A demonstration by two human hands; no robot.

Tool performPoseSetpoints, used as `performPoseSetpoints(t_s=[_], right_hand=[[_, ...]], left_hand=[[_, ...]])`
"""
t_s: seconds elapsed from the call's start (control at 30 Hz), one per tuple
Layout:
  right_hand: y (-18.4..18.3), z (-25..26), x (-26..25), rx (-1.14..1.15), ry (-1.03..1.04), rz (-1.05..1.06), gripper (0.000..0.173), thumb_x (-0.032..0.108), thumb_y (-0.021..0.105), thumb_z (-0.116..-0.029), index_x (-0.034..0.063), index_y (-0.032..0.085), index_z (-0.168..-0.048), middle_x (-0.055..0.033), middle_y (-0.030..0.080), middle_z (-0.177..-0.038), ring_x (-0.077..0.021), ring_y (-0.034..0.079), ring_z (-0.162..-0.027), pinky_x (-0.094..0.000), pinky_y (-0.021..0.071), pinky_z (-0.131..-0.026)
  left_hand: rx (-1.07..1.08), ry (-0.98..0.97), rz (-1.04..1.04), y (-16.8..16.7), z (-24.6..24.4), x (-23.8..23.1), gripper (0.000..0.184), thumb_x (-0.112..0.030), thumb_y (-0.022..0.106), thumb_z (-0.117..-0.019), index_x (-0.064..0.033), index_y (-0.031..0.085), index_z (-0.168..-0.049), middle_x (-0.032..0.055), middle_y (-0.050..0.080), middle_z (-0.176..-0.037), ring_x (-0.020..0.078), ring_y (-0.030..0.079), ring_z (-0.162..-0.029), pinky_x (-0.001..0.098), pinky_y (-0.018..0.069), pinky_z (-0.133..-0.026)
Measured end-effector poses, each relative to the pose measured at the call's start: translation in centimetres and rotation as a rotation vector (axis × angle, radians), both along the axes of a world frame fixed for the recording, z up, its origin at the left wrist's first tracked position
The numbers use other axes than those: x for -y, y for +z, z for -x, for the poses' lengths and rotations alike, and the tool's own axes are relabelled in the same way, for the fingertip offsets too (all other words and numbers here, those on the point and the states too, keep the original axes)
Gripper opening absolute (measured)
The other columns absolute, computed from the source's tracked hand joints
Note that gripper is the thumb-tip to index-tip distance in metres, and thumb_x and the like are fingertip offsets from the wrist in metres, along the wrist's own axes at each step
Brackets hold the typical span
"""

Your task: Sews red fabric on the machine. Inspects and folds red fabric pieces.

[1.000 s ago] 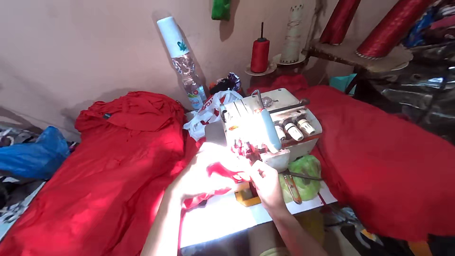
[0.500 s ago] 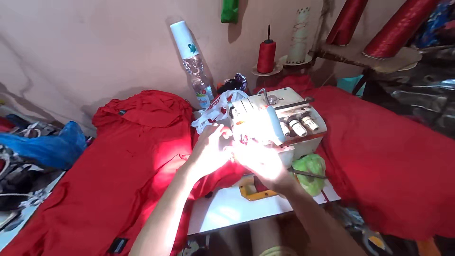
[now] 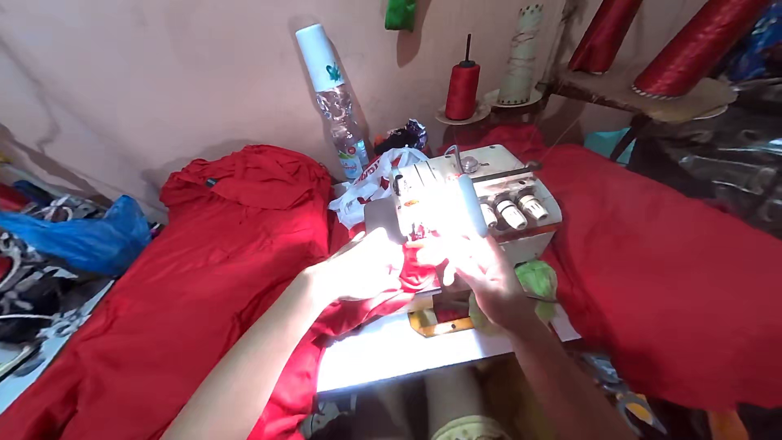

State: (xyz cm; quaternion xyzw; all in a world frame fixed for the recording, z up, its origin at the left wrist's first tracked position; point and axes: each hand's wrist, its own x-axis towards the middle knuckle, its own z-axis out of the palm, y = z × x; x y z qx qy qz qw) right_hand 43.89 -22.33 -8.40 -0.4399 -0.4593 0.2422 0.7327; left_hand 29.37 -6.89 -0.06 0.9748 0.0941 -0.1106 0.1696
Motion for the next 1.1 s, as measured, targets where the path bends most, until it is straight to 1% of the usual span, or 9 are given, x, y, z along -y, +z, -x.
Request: performPoseSetpoints(t_s=[0.07, 0.13, 0.27, 0.4, 0.53, 0.67, 0.83, 1.0, 1.1], right_hand=[[-0.9, 0.6, -0.2, -0.015, 0.043, -0.039, 0.080, 0.039, 0.055, -0.1004, -0.0176, 0.023, -0.147, -0.0051, 0.061, -0.124, 0.0022, 0.061, -0.107, -0.0196, 0.0536, -0.093], [-1.2, 1.4, -0.2, 0.051, 0.069, -0.014, 0.080, 0.056, 0.046, -0.1020, -0.0185, 0.045, -0.133, -0.0087, 0.064, -0.123, 0.0004, 0.059, -0.114, -0.0214, 0.0497, -0.101], [-1.0, 1.6, -0.4, 0.239, 0.058, 0.143, 0.055, 0.045, 0.031, -0.1053, 0.0032, 0.060, -0.084, 0.0069, 0.053, -0.072, 0.0055, 0.050, -0.071, -0.0155, 0.0437, -0.069], [-1.3, 0.5, 0.0, 0.169, 0.161, 0.181, 0.068, 0.058, 0.024, -0.1064, 0.0002, 0.059, -0.093, 0.0103, 0.054, -0.076, 0.0092, 0.049, -0.070, -0.0115, 0.0440, -0.069], [-1.9, 0.3, 0.0, 0.153, 0.161, 0.158, 0.068, 0.062, 0.024, -0.1051, 0.0042, 0.059, -0.092, 0.0126, 0.053, -0.074, 0.0097, 0.050, -0.069, -0.0113, 0.0449, -0.069], [-1.7, 0.2, 0.1, 0.191, 0.180, 0.186, 0.082, 0.071, 0.020, -0.1011, 0.0005, 0.060, -0.095, 0.0107, 0.053, -0.075, 0.0091, 0.050, -0.071, -0.0127, 0.0450, -0.070], [-0.8, 0.7, 0.0, 0.248, 0.224, 0.139, 0.079, 0.068, 0.017, -0.1031, 0.0035, 0.061, -0.089, 0.0093, 0.054, -0.072, 0.0076, 0.050, -0.066, -0.0131, 0.0453, -0.064], [0.0, 0.4, 1.5, 0.911, -0.348, 0.212, 0.033, 0.030, 0.057, -0.0964, 0.0067, 0.075, -0.082, -0.0082, 0.070, -0.075, -0.0234, 0.071, -0.070, -0.0421, 0.0548, -0.058], [0.0, 4.2, 0.5, 0.821, 0.045, 0.350, 0.032, 0.029, 0.064, -0.0978, 0.0005, 0.074, -0.107, -0.0177, 0.074, -0.096, -0.0349, 0.073, -0.092, -0.0540, 0.0580, -0.077]], left_hand=[[0.188, -0.055, 0.123, 0.1, 0.2, 0.2, 0.027, -0.029, 0.065, -0.0947, -0.0035, 0.072, -0.089, 0.0082, 0.067, -0.089, 0.0159, 0.062, -0.092, 0.0366, 0.0491, -0.084], [0.316, -0.018, 0.281, 0.2, 0.4, 0.3, 0.022, -0.027, 0.067, -0.0952, -0.0060, 0.074, -0.097, 0.0007, 0.068, -0.097, 0.0005, 0.062, -0.095, 0.0199, 0.0507, -0.087], [0.241, 0.068, 0.243, 1.2, 0.4, 1.0, 0.022, -0.021, 0.066, -0.0951, -0.0037, 0.070, -0.108, 0.0022, 0.068, -0.095, 0.0024, 0.062, -0.089, 0.0219, 0.0513, -0.082], [0.073, 0.006, -0.259, 0.1, -0.7, 0.4, 0.017, -0.020, 0.062, -0.0939, -0.0071, 0.073, -0.096, 0.0114, 0.070, -0.092, 0.0321, 0.063, -0.101, 0.0573, 0.0411, -0.092], [0.036, 0.006, -0.086, 0.2, -0.9, -0.8, 0.024, -0.021, 0.060, -0.0965, -0.0028, 0.075, -0.101, 0.0143, 0.071, -0.098, 0.0294, 0.064, -0.102, 0.0511, 0.0447, -0.094], [0.213, -0.032, 0.349, 0.5, -0.2, 0.7, 0.022, -0.019, 0.063, -0.0978, -0.0026, 0.073, -0.108, 0.0009, 0.071, -0.101, -0.0040, 0.062, -0.096, 0.0154, 0.0501, -0.089], [0.133, 0.107, 0.246, 0.4, 0.1, 1.5, 0.031, -0.021, 0.054, -0.1032, -0.0001, 0.066, -0.122, 0.0126, 0.068, -0.113, 0.0129, 0.062, -0.106, 0.0312, 0.0484, -0.096], [0.210, 0.231, -0.053, 0.2, 0.1, -0.2, 0.021, -0.013, 0.058, -0.0992, 0.0026, 0.072, -0.097, 0.0170, 0.069, -0.094, 0.0277, 0.067, -0.089, 0.0484, 0.0534, -0.081], [0.212, 0.151, 0.233, 0.3, 1.0, -1.4, 0.019, -0.018, 0.062, -0.0969, -0.0034, 0.070, -0.105, 0.0016, 0.068, -0.097, 0.0032, 0.063, -0.090, 0.0235, 0.0530, -0.083]])
